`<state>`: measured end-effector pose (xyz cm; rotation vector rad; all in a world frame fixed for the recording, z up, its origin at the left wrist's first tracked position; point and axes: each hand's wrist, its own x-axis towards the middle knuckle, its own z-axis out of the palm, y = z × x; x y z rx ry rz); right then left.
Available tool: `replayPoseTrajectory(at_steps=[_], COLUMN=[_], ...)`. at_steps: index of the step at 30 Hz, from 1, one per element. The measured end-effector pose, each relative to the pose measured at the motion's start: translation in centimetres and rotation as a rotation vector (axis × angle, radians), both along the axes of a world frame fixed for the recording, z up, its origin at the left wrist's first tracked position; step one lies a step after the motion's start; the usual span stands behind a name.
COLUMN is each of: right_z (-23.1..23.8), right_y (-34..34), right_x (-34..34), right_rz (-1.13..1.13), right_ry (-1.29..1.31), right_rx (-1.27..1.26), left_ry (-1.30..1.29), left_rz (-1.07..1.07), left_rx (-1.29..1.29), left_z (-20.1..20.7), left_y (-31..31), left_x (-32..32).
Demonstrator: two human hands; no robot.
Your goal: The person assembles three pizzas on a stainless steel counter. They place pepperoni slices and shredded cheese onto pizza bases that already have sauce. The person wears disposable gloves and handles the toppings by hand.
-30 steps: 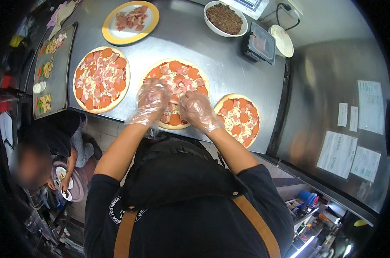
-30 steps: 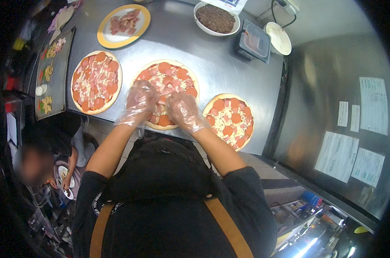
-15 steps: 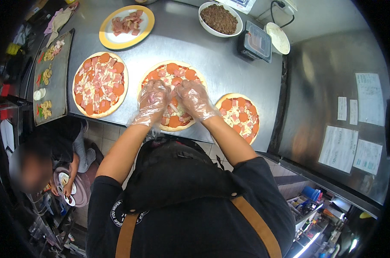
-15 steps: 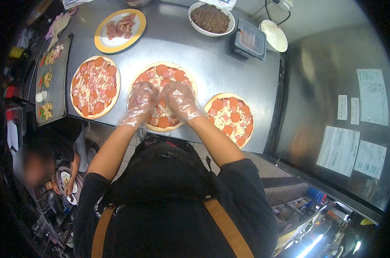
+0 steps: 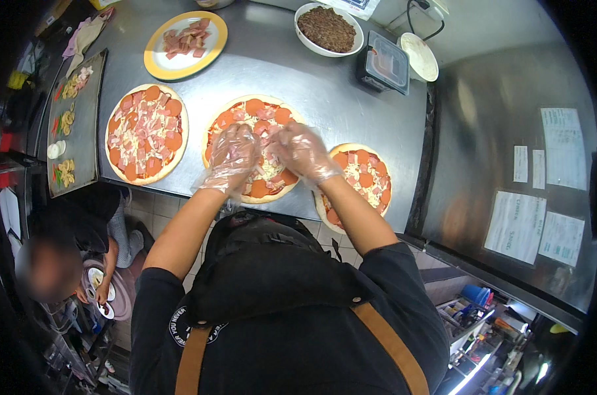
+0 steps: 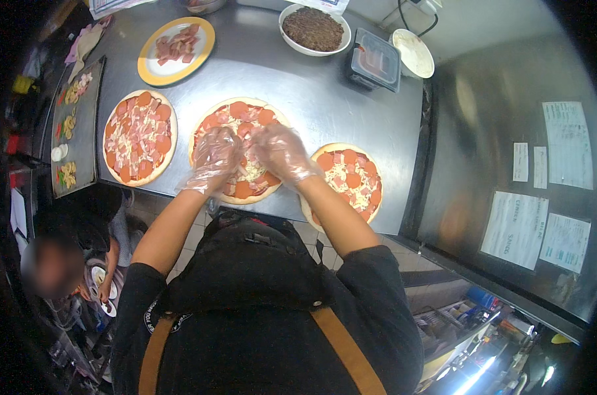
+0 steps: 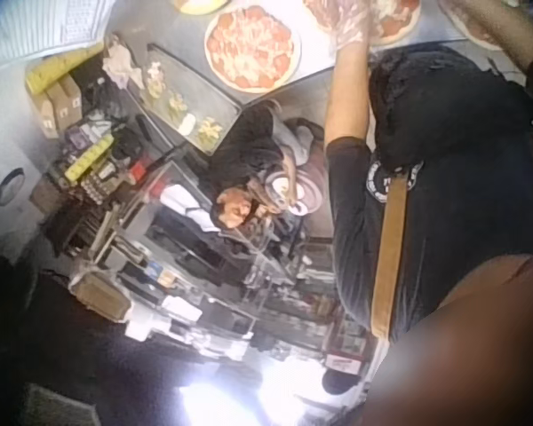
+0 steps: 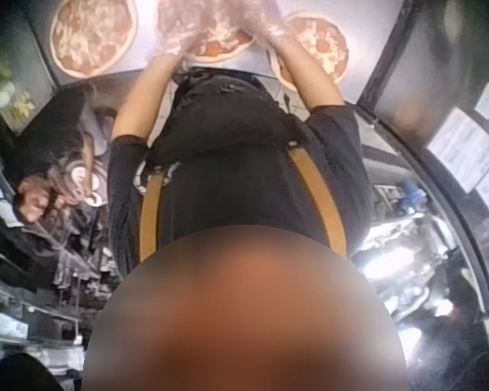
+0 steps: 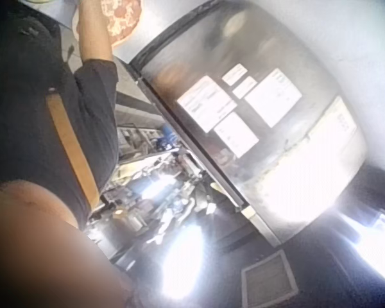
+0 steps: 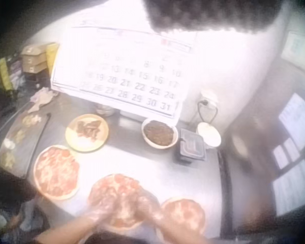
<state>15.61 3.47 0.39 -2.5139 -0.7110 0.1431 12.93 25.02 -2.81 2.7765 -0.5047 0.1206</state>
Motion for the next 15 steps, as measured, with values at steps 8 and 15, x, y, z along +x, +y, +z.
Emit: replayPoseTrajectory(at_steps=[8, 15], right_z=[-0.3, -0.5], right_y=[2.4, 0.2], right_x=[0.0, -0.2], right_rz=[0.018, 0.061], right_ry=[-0.071, -0.01], right_rx=[0.074, 0.157], left_ry=[0.024, 0.024], left_rz=[0.041, 0.037], left_rx=[-0.121, -0.374], left_z=[1.4, 2.3], left_y=[1.4, 2.1], left_x=[-0.8, -1.6])
